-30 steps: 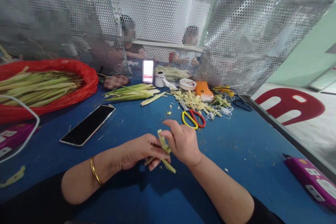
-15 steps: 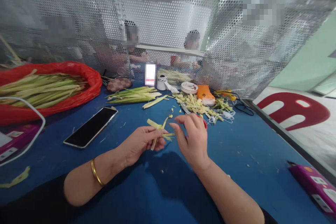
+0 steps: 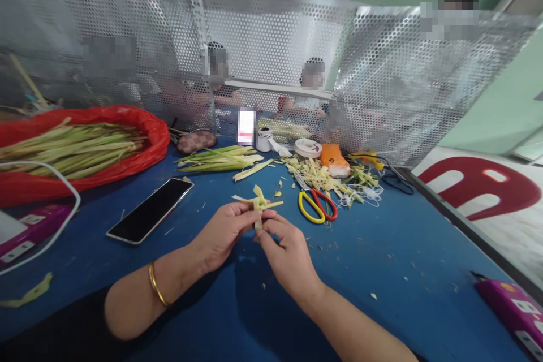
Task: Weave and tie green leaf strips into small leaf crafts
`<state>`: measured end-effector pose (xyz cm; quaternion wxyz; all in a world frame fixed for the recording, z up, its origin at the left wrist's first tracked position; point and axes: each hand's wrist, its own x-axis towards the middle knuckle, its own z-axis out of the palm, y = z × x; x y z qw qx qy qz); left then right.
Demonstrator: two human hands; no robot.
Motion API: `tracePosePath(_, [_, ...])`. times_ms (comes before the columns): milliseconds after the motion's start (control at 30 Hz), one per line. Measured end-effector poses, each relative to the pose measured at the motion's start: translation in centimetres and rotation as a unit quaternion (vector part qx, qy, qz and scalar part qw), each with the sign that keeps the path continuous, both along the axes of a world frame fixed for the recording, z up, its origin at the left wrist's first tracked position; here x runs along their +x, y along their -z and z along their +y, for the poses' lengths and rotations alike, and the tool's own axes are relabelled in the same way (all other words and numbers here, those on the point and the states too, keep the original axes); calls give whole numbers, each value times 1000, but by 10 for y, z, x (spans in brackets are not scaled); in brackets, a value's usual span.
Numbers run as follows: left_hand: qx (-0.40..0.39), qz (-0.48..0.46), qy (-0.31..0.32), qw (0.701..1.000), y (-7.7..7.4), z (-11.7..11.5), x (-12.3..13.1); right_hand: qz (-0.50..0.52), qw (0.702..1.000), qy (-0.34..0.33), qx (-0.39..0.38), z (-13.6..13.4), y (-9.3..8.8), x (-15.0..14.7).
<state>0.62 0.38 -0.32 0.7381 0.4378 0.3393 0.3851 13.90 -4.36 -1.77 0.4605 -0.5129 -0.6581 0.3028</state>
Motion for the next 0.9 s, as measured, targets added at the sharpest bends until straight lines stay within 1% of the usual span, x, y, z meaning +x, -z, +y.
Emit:
tracePosePath(167, [-8, 11, -19, 1000, 0, 1, -2, -25, 999, -33, 13, -4, -4, -2])
tracePosePath(233, [-14, 9, -20, 1000, 0, 1, -3, -64, 996, -53, 25, -6, -6, -2])
tracePosePath(300, [-30, 5, -28, 999, -1, 2, -4, -128, 989, -61, 50, -6, -9, 1])
tracePosePath(333, [-35, 3, -36, 999, -2, 3, -4, -160, 984, -45, 70, -5, -11, 4])
tracePosePath(400, [-37, -2, -46, 998, -4, 4, -6, -202, 972, 35, 116, -2, -14, 13])
tracePosePath(467, [-42, 3, -36, 998, -7, 5, -7, -209, 960, 118, 145, 3, -17, 22])
tracePosePath(500, [-47, 9, -25, 999, -9, 5, -7, -210, 958, 131, 146, 6, -17, 25])
tracePosePath(533, [-51, 14, -15, 999, -10, 4, -7, -216, 958, 121, 140, 8, -17, 28])
tracePosePath(600, [-42, 25, -3, 999, -11, 2, -7, -244, 958, 73, 134, 10, -15, 29])
tracePosePath(667, [-10, 39, -1, 999, -10, 0, -5, -285, 946, 46, 148, 9, -13, 25])
tracePosePath(767, [49, 68, -10, 996, -5, -2, -2, -335, 926, 46, 170, 5, -9, 17])
tracePosePath(833, [74, 92, -33, 992, -2, -2, -1, -346, 923, 43, 166, 2, -9, 14])
tracePosePath(900, [90, 116, -62, 987, -1, -1, -1, -341, 925, 37, 161, 0, -10, 12])
